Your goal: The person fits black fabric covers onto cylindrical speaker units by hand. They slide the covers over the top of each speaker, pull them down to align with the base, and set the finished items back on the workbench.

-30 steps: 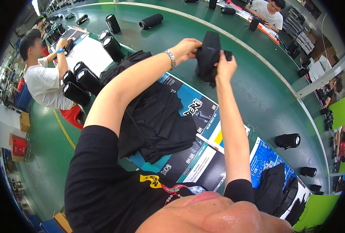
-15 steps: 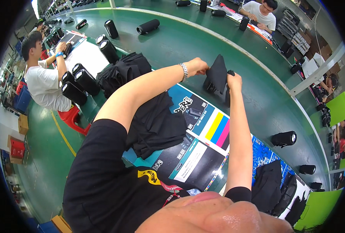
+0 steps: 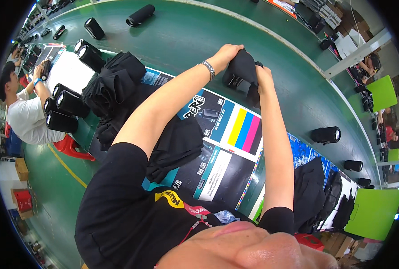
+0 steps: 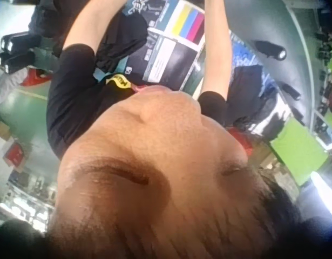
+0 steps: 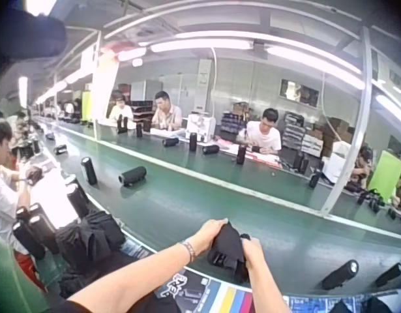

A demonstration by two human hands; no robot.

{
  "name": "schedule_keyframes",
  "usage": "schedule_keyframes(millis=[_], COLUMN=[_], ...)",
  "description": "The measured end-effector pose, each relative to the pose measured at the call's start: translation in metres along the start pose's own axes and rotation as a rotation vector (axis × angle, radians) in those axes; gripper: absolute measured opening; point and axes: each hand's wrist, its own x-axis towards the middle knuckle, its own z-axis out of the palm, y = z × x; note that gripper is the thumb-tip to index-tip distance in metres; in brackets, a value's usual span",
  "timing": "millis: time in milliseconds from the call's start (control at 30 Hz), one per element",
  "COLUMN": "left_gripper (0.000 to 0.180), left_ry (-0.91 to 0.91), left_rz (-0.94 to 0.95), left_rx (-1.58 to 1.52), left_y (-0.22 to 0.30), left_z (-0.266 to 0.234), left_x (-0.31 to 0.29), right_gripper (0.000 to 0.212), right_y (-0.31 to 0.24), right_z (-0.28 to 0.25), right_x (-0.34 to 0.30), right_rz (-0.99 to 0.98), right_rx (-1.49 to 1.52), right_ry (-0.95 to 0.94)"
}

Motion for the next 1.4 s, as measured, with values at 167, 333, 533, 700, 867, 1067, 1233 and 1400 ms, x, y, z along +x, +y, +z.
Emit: schedule_keyframes(millis=[167,333,533,700,867,1067,1233,1400], left_gripper=[0.037,0.039,0.037,0.034,0.031,0.035,0.058,0.064], left_ry=[0.101,0.281,0.321,0.300,0.341,0.416,0.011,-0.103], left_rz=[-0.019,0.658,0.550,0.635,0.784,0.751,0.586,0.521], left_rx=[-0.001,1.161,1.112,1.353,1.588,1.359,0.819,1.210], left_y=[-0.041,-0.071,-0.095,-0.097,-0.102,-0.077,0.001,0.030], left_z=[-0.013,-0.032,-0.037,-0.025,-0.013,-0.007,0.042,0.042], left_x=[0.005,0.030,0.043,0.031,0.020,0.018,-0.036,-0.064], right_gripper=[0.020,0.019,0.019,0.017,0.023,0.029,0.031,0.031], right_y=[-0.004,0.009,0.011,0.028,0.049,0.058,0.037,0.010], right_z=[0.006,0.004,-0.001,-0.022,-0.038,-0.032,-0.043,-0.042], right_x=[-0.017,-0.013,-0.015,0.005,0.012,0.015,-0.013,-0.052], right_rz=[0.003,-0.036,-0.056,-0.047,-0.050,-0.038,-0.004,-0.290], right_rx=[-0.150,-0.224,-0.315,-0.509,-0.705,-0.706,-0.784,-0.516], right_ry=[0.063,0.072,0.063,0.031,0.038,0.117,0.184,0.554])
